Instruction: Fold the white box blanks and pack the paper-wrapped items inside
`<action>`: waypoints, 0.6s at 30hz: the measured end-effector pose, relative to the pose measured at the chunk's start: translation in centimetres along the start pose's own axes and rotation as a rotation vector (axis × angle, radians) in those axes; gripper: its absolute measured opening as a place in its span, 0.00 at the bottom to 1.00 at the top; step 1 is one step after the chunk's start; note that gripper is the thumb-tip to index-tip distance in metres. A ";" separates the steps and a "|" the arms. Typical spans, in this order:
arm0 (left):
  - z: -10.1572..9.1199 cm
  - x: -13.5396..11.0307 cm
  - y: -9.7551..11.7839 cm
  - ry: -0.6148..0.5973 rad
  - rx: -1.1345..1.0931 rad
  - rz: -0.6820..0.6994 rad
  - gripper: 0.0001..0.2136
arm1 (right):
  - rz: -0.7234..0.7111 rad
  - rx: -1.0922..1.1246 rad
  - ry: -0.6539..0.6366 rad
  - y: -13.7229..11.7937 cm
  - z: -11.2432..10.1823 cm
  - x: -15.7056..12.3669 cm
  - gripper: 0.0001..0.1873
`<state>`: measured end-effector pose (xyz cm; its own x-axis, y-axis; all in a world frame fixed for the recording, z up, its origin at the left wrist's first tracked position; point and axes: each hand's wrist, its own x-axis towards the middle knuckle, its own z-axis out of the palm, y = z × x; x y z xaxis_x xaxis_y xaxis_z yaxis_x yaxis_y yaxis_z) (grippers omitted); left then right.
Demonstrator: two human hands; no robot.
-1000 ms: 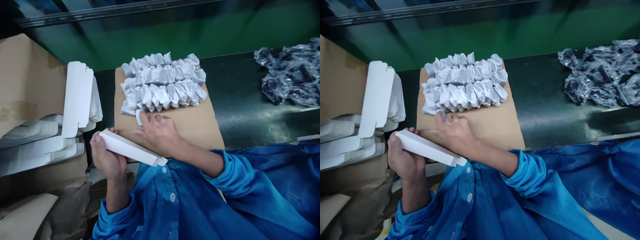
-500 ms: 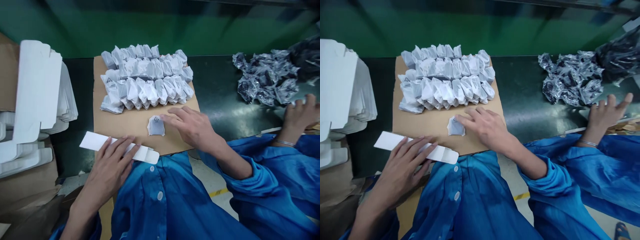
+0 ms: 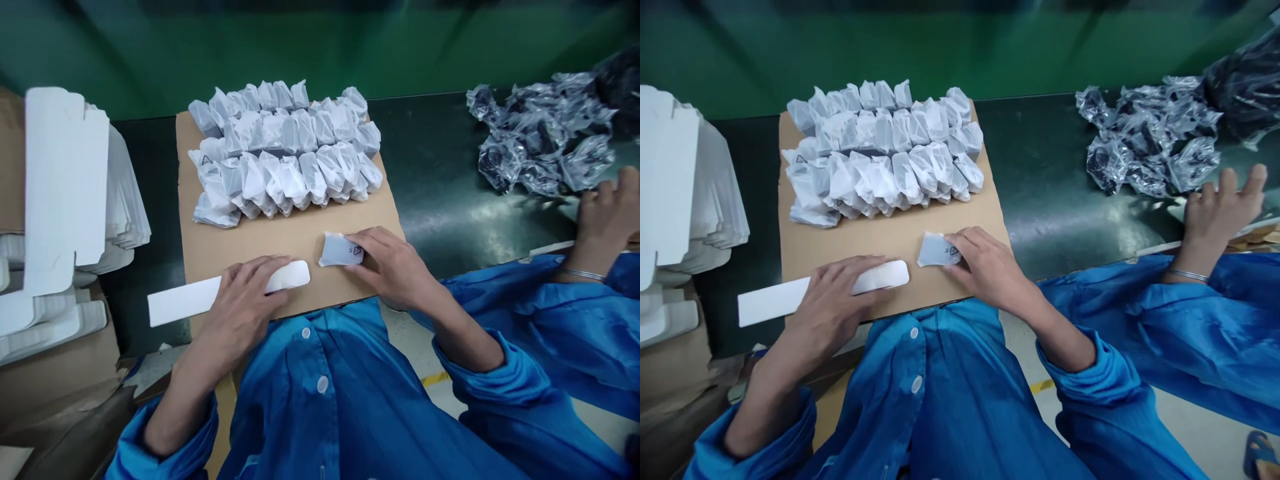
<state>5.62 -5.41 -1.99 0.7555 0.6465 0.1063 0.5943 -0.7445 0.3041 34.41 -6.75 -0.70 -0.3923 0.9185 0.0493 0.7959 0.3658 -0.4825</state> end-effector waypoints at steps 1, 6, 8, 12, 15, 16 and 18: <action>0.0 -0.1 -0.2 0.029 0.002 -0.015 0.19 | 0.002 0.121 0.012 -0.4 0.3 -0.2 0.20; 0.0 -0.7 -0.3 0.065 0.029 -0.022 0.17 | -0.112 0.237 -0.057 -2.2 1.3 0.6 0.21; 0.0 -0.7 -0.1 0.061 0.057 0.027 0.13 | -0.167 0.141 -0.149 -2.1 1.5 1.5 0.20; 0.2 -0.7 -0.3 0.082 0.075 0.078 0.14 | -0.244 0.082 -0.232 -2.0 2.3 3.2 0.18; 0.4 -0.9 -0.7 0.139 0.097 0.074 0.12 | -0.243 -0.005 -0.164 -3.1 2.9 3.6 0.16; 0.5 -1.0 -0.7 0.153 0.107 0.068 0.11 | -0.248 -0.057 -0.153 -3.6 3.0 3.5 0.17; 0.6 -1.3 -0.7 0.159 0.115 0.068 0.10 | -0.260 -0.157 -0.152 -4.7 3.1 3.3 0.20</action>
<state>4.40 -5.81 -2.90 0.7472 0.6056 0.2739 0.5779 -0.7955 0.1822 28.00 -5.91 -0.99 -0.6464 0.7628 0.0165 0.7168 0.6146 -0.3294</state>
